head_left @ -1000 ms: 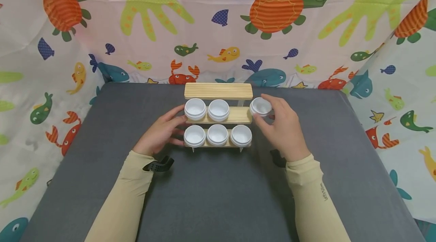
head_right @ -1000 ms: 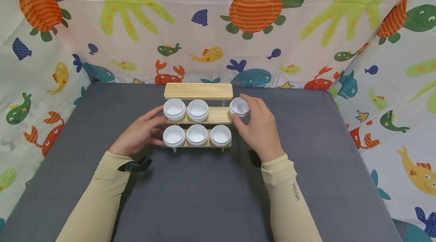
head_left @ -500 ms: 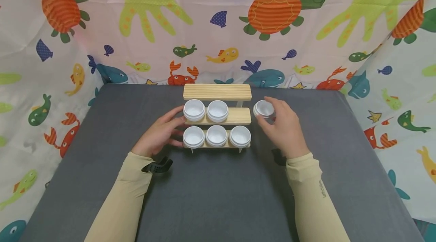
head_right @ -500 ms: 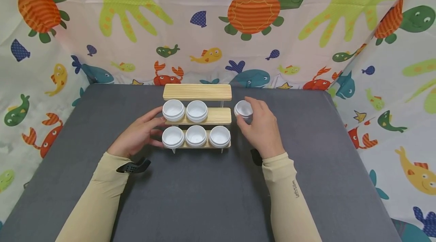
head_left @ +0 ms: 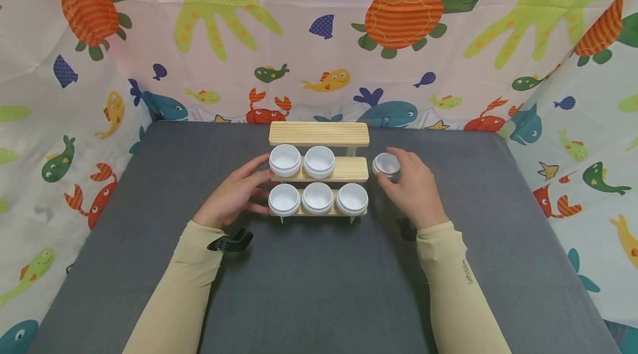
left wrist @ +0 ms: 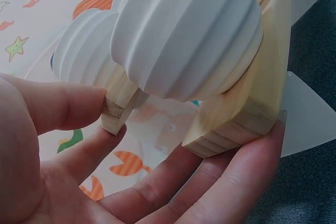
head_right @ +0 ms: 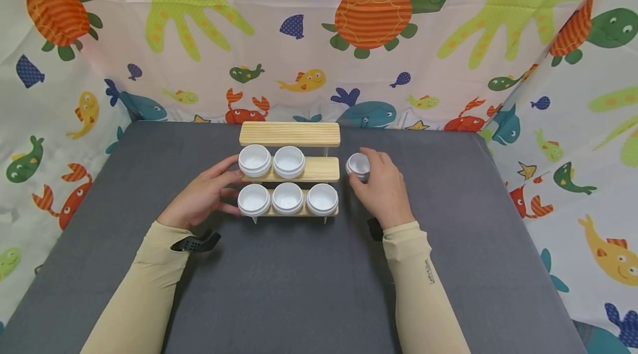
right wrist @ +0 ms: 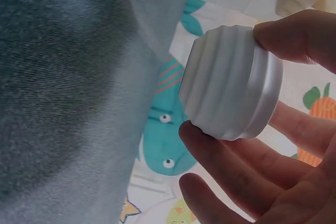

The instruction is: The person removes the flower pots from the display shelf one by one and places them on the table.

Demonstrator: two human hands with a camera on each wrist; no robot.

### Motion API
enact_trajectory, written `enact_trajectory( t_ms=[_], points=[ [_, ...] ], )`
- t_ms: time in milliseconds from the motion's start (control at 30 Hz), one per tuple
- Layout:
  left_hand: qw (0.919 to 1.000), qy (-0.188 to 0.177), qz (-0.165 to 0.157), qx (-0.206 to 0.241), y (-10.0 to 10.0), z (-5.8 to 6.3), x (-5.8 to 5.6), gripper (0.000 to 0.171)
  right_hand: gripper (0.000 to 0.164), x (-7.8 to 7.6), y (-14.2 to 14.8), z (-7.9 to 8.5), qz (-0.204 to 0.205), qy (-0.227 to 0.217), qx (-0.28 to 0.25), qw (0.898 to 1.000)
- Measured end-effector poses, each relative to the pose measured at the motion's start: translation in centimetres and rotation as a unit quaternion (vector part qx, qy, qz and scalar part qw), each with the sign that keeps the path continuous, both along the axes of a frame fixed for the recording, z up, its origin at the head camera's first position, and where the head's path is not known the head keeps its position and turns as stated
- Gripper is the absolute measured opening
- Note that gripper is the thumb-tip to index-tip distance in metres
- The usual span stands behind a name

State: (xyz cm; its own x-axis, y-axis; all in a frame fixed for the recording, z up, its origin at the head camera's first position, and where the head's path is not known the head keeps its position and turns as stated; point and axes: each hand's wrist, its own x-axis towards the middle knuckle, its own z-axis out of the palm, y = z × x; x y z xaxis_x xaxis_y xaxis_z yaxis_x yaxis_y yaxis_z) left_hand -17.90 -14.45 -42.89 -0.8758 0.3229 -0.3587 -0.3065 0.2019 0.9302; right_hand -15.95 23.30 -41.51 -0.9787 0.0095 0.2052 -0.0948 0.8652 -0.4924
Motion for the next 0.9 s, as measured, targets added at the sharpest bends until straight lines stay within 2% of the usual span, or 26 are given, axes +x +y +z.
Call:
enact_trajectory(
  t_ms=[300, 900],
  points=[
    [0.9999, 0.003, -0.009, -0.004, -0.2, -0.3, -0.1, 0.063, 0.062, -0.5, 0.2, -1.1, -0.015, -0.034, 0.009, 0.999],
    [0.9999, 0.006, -0.010, 0.005, -0.1, 0.1, 0.1, 0.065, 0.064, -1.0, 0.4, -2.3, -0.022, -0.064, 0.016, 0.998]
  ],
)
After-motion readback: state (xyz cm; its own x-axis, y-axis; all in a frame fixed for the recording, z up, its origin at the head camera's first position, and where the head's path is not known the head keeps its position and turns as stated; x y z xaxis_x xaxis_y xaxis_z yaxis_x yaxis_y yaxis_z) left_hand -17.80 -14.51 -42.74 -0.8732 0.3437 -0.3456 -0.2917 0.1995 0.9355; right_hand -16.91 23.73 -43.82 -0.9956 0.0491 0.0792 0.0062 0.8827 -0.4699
